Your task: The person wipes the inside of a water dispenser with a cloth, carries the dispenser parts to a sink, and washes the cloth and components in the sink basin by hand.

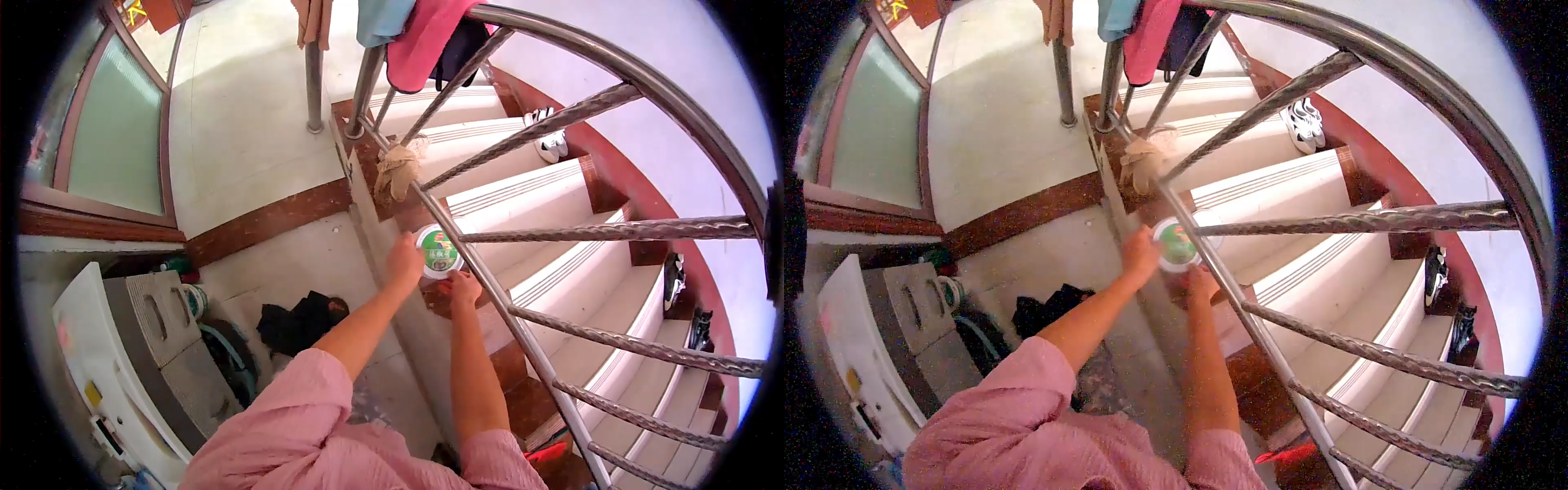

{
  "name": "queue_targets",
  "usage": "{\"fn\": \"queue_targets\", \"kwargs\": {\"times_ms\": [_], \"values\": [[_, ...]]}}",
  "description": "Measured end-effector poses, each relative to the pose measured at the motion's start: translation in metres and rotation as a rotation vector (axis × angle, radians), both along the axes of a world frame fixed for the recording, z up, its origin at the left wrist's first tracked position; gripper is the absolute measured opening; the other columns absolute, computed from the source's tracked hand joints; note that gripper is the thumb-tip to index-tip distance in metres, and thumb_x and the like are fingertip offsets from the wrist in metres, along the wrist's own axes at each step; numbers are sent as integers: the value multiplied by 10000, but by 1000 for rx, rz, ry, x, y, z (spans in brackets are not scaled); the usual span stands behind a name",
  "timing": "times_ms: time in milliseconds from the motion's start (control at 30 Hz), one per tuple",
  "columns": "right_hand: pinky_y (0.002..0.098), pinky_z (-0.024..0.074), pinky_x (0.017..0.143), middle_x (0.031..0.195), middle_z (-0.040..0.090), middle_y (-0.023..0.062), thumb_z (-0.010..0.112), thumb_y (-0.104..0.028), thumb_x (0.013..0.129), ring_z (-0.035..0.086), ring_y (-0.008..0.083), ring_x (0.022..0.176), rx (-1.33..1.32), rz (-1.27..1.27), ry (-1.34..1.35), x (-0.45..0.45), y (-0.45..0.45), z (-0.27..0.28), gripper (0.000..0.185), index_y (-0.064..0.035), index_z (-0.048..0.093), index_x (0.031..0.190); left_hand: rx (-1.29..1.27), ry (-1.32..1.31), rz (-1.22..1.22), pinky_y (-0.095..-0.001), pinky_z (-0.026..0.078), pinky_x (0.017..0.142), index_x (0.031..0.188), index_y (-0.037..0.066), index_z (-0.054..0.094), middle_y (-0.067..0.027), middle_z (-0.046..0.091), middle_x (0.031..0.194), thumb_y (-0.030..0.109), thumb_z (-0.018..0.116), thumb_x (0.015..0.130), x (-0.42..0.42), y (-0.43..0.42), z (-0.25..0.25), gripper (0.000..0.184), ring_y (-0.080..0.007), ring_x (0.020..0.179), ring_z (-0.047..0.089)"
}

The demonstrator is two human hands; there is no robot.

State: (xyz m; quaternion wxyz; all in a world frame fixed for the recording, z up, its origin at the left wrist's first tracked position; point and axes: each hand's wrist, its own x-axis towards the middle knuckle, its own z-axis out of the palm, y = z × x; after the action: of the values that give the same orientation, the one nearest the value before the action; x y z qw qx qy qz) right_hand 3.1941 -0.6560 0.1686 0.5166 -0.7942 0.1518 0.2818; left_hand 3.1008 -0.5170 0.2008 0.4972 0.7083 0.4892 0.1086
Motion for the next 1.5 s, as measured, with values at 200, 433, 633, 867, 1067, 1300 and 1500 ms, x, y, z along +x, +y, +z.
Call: {"fn": "queue_targets", "kwargs": {"times_ms": [200, 433, 633, 867, 1067, 1300, 1500], "values": [[327, 556, 468, 845, 597, 125, 598, -131, 817, 632, 220, 643, 57, -2, 18, -16, 5, 50, 149, -17, 558, 904, -8, 71, -10, -469, 488, 745, 888, 27, 566, -182, 627, 901, 146, 666, 747, -8, 3, 28, 210, -362, 857, 615], [415, 434, 915, 1075, 608, 169, 578, -142, 833, 560, 338, 1064, -307, 160, -389, -27, -29, 79, 353, 27, 562, 1142, -197, -179, -89, -470, 479, 663, 877, 48, 516, -150, 615, 753, 174, 694, 747, -16, -49, 28, 254, -359, 731, 614], [485, 337, 1024, 1254, 453, 309, 496, -154, 919, 435, 450, 1188, -572, 471, -765, -11, -39, 57, 415, 64, 451, 1269, -404, -237, -57, -466, 497, 688, 973, 44, 487, -163, 647, 797, 172, 684, 794, 5, -92, 20, 296, -358, 761, 641], [470, 241, 1106, 1384, 340, 300, 536, -136, 862, 307, 445, 1297, -787, 620, -883, -6, -53, 46, 480, 65, 452, 1290, -456, -389, -195, -414, 511, 745, 1205, 86, 510, -167, 668, 900, 119, 638, 813, -7, -110, -34, 414, -315, 833, 654], [407, 505, 700, 845, 647, 157, 624, -120, 842, 635, 315, 767, -537, 762, -879, -28, 7, 72, 154, -20, 650, 956, -436, -273, -269, -368, 506, 742, 1060, 28, 593, -148, 671, 904, 58, 594, 802, -31, -118, -72, 259, -279, 824, 651], [471, 487, 742, 948, 616, 178, 572, -173, 854, 614, 378, 868, -499, 1066, -949, -20, 53, 50, 165, -40, 612, 944, -536, -121, -179, -360, 505, 694, 915, 11, 614, -147, 661, 806, 67, 577, 835, -80, -84, -5, 105, -251, 742, 634], [466, 490, 772, 942, 620, 195, 652, -157, 788, 613, 387, 869, -679, 1037, -720, -10, 70, 26, 220, -48, 622, 976, -533, -145, -152, -389, 493, 686, 930, 24, 612, -166, 654, 840, 160, 576, 874, -107, -75, -23, 152, -331, 765, 630]]}}
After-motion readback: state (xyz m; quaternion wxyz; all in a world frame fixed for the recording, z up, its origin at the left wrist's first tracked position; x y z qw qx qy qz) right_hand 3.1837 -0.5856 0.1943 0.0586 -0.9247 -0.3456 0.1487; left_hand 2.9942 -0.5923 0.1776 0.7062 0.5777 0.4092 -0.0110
